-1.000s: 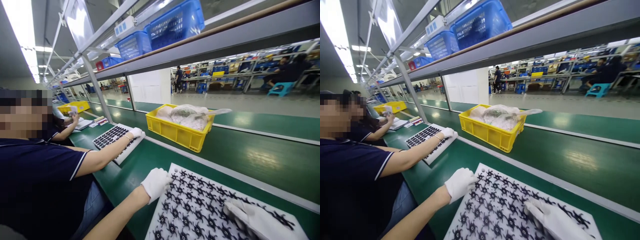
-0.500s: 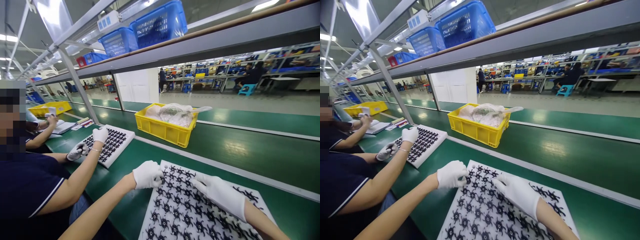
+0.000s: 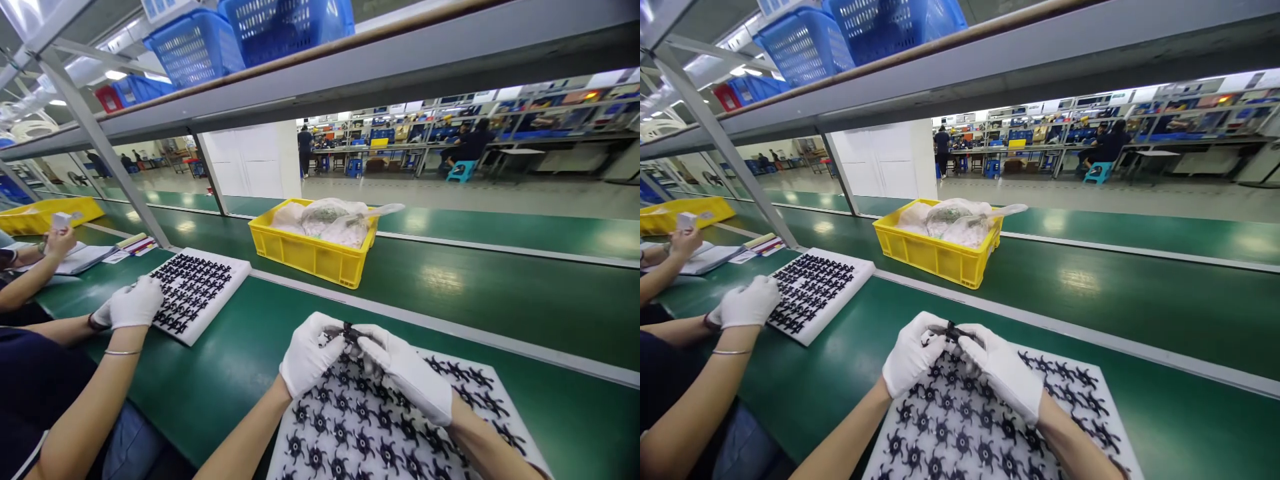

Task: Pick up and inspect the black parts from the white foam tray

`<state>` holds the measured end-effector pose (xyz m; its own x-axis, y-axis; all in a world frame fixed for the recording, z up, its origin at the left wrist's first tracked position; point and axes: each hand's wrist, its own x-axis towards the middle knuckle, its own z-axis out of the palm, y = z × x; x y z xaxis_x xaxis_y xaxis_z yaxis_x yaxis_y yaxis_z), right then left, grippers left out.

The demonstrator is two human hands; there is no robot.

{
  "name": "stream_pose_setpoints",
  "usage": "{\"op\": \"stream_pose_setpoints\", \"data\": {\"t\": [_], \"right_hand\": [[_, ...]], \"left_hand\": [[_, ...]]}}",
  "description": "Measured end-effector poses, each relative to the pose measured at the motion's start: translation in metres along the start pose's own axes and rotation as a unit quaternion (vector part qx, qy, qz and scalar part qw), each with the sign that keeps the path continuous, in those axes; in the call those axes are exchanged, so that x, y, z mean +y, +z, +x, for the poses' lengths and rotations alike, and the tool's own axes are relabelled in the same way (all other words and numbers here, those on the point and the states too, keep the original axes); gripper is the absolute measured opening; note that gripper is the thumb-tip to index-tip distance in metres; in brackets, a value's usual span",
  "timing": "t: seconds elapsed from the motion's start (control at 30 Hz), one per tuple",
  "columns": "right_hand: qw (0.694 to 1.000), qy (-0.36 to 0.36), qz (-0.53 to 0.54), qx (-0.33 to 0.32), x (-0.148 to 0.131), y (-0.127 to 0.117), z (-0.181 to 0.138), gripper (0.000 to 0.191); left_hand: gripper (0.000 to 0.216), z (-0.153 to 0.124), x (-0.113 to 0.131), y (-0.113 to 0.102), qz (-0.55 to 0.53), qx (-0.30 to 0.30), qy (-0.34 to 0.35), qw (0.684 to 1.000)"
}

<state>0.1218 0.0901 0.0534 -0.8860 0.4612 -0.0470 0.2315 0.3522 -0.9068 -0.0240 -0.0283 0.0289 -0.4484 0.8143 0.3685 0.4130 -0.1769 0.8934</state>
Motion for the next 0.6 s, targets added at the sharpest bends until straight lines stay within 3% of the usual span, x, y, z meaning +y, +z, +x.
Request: {"op": "stream_pose_setpoints", "data": {"t": [0.1, 0.27, 0.47, 0.6], "right_hand": [[0.997, -0.036, -0.049, 0.058, 0.011, 0.002, 0.001, 0.03], [0.985, -0.075, -0.11, 0.107, 0.021, 0.009, -0.002, 0.029], [0.976, -0.138, -0.152, 0.072, 0.014, 0.01, -0.007, 0.03], [0.977, -0.103, -0.182, 0.045, 0.008, 0.003, -0.016, 0.034]], "left_hand": [[0.025, -0.002, -0.007, -0.001, 0.0, -0.024, -0.026, 0.999], [0.035, -0.009, -0.004, -0.004, -0.029, -0.051, -0.098, 0.993], [0.041, -0.012, 0.008, 0.0, -0.17, -0.138, -0.125, 0.968], [0.041, -0.018, 0.006, 0.002, -0.219, -0.141, -0.163, 0.952]]}}
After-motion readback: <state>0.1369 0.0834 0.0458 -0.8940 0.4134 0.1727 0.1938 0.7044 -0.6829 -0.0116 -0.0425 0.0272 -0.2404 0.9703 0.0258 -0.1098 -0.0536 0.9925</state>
